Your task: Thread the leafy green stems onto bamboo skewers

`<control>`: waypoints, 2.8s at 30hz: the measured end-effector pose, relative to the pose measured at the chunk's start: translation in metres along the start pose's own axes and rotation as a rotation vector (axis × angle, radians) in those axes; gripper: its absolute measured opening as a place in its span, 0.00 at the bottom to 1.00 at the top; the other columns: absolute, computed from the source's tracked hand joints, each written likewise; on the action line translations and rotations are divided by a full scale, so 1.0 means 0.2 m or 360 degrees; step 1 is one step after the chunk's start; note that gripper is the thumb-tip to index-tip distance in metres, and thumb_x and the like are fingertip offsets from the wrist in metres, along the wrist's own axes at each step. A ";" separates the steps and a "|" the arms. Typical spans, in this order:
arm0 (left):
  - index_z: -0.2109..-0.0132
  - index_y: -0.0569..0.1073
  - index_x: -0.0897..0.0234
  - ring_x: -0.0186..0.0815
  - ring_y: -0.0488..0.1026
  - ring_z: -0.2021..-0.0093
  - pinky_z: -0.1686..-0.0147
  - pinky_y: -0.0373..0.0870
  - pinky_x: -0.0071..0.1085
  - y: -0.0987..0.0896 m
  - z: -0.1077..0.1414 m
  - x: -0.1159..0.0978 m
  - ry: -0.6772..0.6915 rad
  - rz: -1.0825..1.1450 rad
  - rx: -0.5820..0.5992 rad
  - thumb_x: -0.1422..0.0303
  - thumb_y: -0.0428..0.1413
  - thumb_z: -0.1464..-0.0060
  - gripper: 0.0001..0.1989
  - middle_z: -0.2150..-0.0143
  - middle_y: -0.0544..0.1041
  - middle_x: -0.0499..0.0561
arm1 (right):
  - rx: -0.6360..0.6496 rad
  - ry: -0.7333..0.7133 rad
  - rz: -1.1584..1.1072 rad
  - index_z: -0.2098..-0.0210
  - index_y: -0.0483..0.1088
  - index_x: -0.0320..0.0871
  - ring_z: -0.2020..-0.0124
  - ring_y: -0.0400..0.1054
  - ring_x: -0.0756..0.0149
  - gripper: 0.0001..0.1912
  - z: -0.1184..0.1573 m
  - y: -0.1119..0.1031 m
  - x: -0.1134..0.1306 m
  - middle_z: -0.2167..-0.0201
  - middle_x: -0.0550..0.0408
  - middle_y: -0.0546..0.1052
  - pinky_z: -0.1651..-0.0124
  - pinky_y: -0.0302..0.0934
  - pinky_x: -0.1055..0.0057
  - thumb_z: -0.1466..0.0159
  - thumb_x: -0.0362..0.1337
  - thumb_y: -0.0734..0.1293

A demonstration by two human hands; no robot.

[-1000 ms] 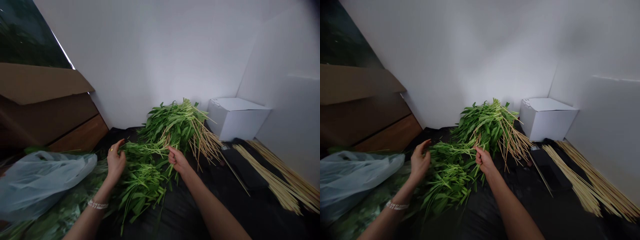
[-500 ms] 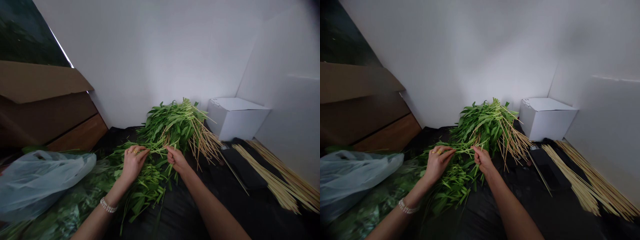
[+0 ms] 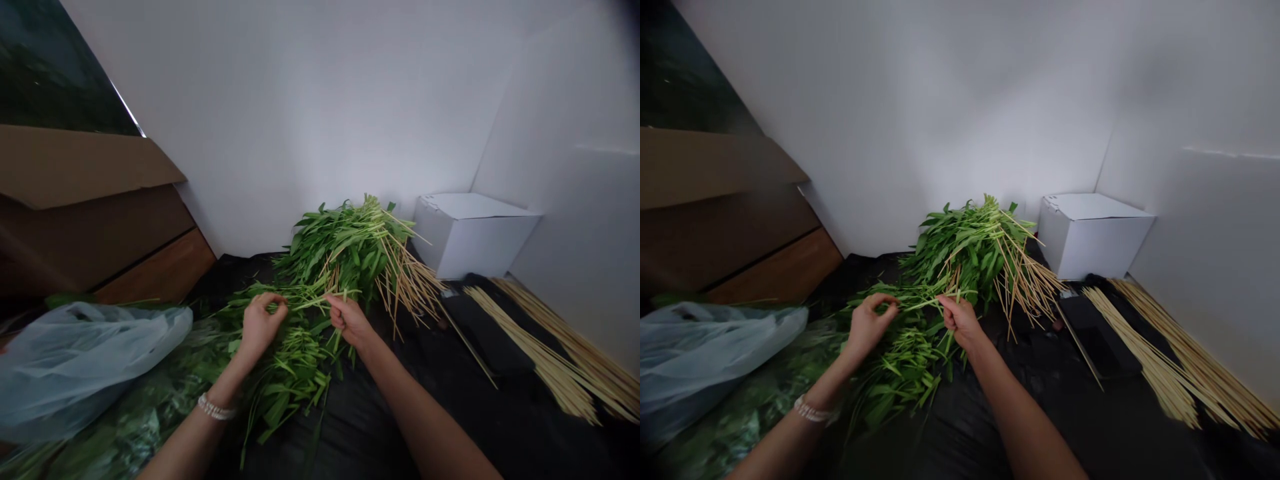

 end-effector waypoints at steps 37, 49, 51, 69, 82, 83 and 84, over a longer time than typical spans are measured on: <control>0.75 0.65 0.63 0.29 0.60 0.79 0.79 0.56 0.25 -0.02 -0.08 0.12 -0.0994 0.1070 0.0036 0.62 0.51 0.57 0.08 0.80 0.64 0.43 | -0.0070 -0.0061 -0.0051 0.71 0.68 0.42 0.90 0.45 0.81 0.20 -0.01 -0.01 0.02 0.90 0.71 0.59 0.86 0.32 0.79 0.57 0.44 0.76; 0.65 0.77 0.66 0.28 0.59 0.77 0.77 0.54 0.25 0.14 -0.04 -0.15 -0.0252 0.0585 0.0775 0.55 0.60 0.53 0.17 0.76 0.69 0.45 | 0.0050 -0.0123 0.0265 0.69 0.71 0.41 0.90 0.45 0.80 0.18 0.02 0.05 -0.02 0.90 0.69 0.59 0.86 0.33 0.78 0.53 0.46 0.75; 0.66 0.79 0.65 0.30 0.61 0.77 0.76 0.55 0.26 0.16 -0.03 -0.18 -0.0104 0.0411 0.0828 0.58 0.58 0.51 0.14 0.77 0.71 0.45 | 0.0053 -0.0147 0.0352 0.70 0.71 0.41 0.90 0.45 0.79 0.18 0.03 0.06 -0.02 0.91 0.69 0.59 0.86 0.34 0.77 0.53 0.47 0.74; 0.73 0.69 0.63 0.30 0.56 0.79 0.80 0.51 0.25 -0.14 -0.13 0.06 -0.0671 0.0775 0.0007 0.64 0.51 0.52 0.08 0.81 0.59 0.42 | 0.0022 -0.0049 -0.0165 0.74 0.67 0.43 0.90 0.45 0.80 0.18 -0.01 0.01 0.01 0.89 0.68 0.59 0.86 0.33 0.79 0.49 0.50 0.73; 0.64 0.72 0.65 0.26 0.58 0.80 0.79 0.57 0.22 -0.09 -0.19 0.09 -0.0428 0.1006 0.0574 0.55 0.58 0.49 0.16 0.78 0.63 0.41 | 0.0036 0.0510 -0.0478 0.79 0.59 0.43 0.87 0.56 0.74 0.19 -0.03 -0.05 -0.07 0.87 0.58 0.67 0.87 0.37 0.82 0.37 0.47 0.63; 0.64 0.73 0.65 0.27 0.61 0.78 0.77 0.59 0.23 -0.01 -0.19 0.10 -0.0347 0.0777 0.0643 0.55 0.58 0.49 0.16 0.77 0.67 0.43 | 0.0032 0.0514 -0.0472 0.80 0.58 0.43 0.86 0.58 0.74 0.20 -0.04 -0.05 -0.07 0.85 0.57 0.69 0.87 0.38 0.82 0.37 0.46 0.63; 0.65 0.75 0.66 0.30 0.65 0.75 0.74 0.62 0.24 0.05 -0.20 0.11 -0.0249 0.0537 0.0693 0.57 0.59 0.51 0.15 0.75 0.71 0.45 | 0.0030 0.0513 -0.0464 0.80 0.57 0.43 0.86 0.60 0.74 0.20 -0.04 -0.05 -0.07 0.84 0.55 0.71 0.87 0.38 0.82 0.36 0.45 0.63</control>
Point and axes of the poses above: each hand's wrist, its own z-axis away from the middle knuckle, its own y-axis out of the palm, x = y × z, the point moved 5 cm from there along -z, towards the middle knuckle
